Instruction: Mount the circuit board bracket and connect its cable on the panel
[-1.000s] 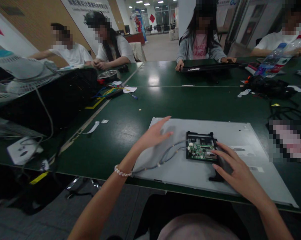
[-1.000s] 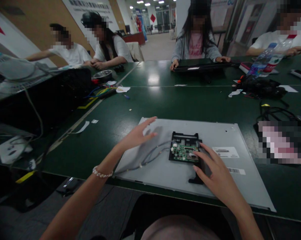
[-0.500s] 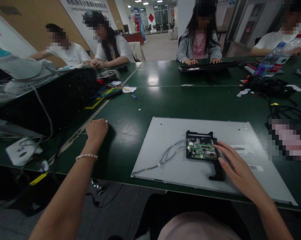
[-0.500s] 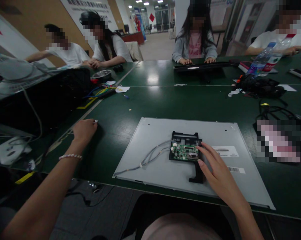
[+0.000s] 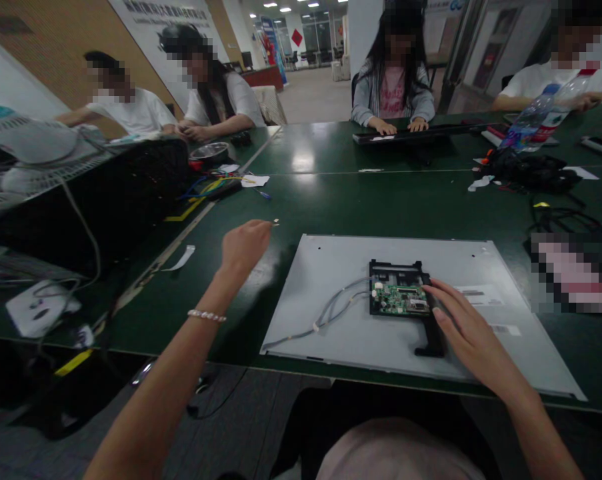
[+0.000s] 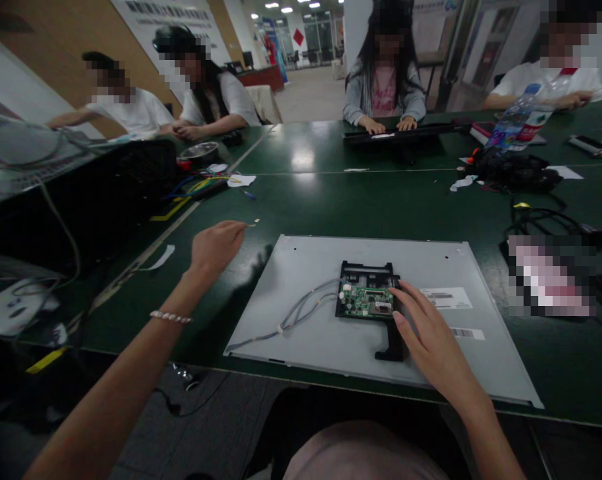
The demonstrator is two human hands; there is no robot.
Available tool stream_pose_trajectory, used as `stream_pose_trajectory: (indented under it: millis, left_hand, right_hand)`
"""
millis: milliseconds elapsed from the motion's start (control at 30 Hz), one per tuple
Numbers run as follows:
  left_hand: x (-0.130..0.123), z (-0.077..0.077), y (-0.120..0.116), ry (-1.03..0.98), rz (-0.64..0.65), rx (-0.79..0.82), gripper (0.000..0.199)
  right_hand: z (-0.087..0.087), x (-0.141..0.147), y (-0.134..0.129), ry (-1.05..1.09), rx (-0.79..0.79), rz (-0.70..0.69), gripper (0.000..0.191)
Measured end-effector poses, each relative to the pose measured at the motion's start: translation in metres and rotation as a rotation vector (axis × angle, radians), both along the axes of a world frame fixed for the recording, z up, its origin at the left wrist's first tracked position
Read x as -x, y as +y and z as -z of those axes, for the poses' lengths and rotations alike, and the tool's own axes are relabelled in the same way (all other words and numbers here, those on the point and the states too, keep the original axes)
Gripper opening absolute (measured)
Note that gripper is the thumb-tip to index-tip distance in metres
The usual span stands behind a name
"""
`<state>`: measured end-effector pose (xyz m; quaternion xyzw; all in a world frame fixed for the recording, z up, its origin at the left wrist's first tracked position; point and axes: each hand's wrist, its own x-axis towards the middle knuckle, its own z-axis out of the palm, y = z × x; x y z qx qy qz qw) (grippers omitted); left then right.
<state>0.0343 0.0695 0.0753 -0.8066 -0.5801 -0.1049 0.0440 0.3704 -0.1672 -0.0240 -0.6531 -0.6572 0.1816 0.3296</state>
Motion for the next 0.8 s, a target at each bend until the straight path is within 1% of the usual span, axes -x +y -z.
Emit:
stream_pose_trajectory:
  millis: [33,67,133,167,233,267,333,433,600,800]
  left_hand:
    - [-0.011,0.004,-0.003,-0.001,0.073,-0.015,0.026]
    - [-0.026,0.007,-0.009,-0.002,0.187,-0.031,0.028]
    - [-0.063,0.014,-0.025,-0.005,0.481,-0.059,0.029]
    - [-0.083,0.018,-0.034,0.016,0.600,-0.054,0.028]
    - [-0.120,0.024,-0.051,0.067,0.717,-0.055,0.026]
    - [-0.135,0.027,-0.057,0.100,0.752,-0.059,0.025]
    - [-0.156,0.032,-0.063,0.160,0.792,-0.063,0.022]
    - [-0.170,0.041,-0.062,0.206,0.794,-0.037,0.022]
    - [-0.174,0.051,-0.053,0.212,0.773,0.017,0.022]
    - [-0.175,0.056,-0.050,0.226,0.780,-0.023,0.023]
  right_hand:
    - [0.001,0.001,0.000,0.002,-0.003,0.001,0.043]
    - [0.001,0.001,0.000,0.004,-0.004,0.003,0.043]
    - [0.002,0.000,-0.001,0.006,0.000,0.005,0.043]
    - [0.002,-0.001,-0.002,0.006,0.003,0.007,0.043]
    - [0.001,-0.005,-0.003,0.005,0.009,0.012,0.043]
    - [0.001,-0.007,-0.004,0.005,0.011,0.014,0.043]
    - [0.000,-0.011,-0.005,0.004,0.021,0.011,0.043]
    - [-0.002,-0.017,-0.005,0.003,0.029,0.010,0.043]
    - [0.000,-0.024,0.000,0.006,0.038,0.012,0.044]
    - [0.003,-0.025,0.004,-0.016,0.031,0.011,0.044]
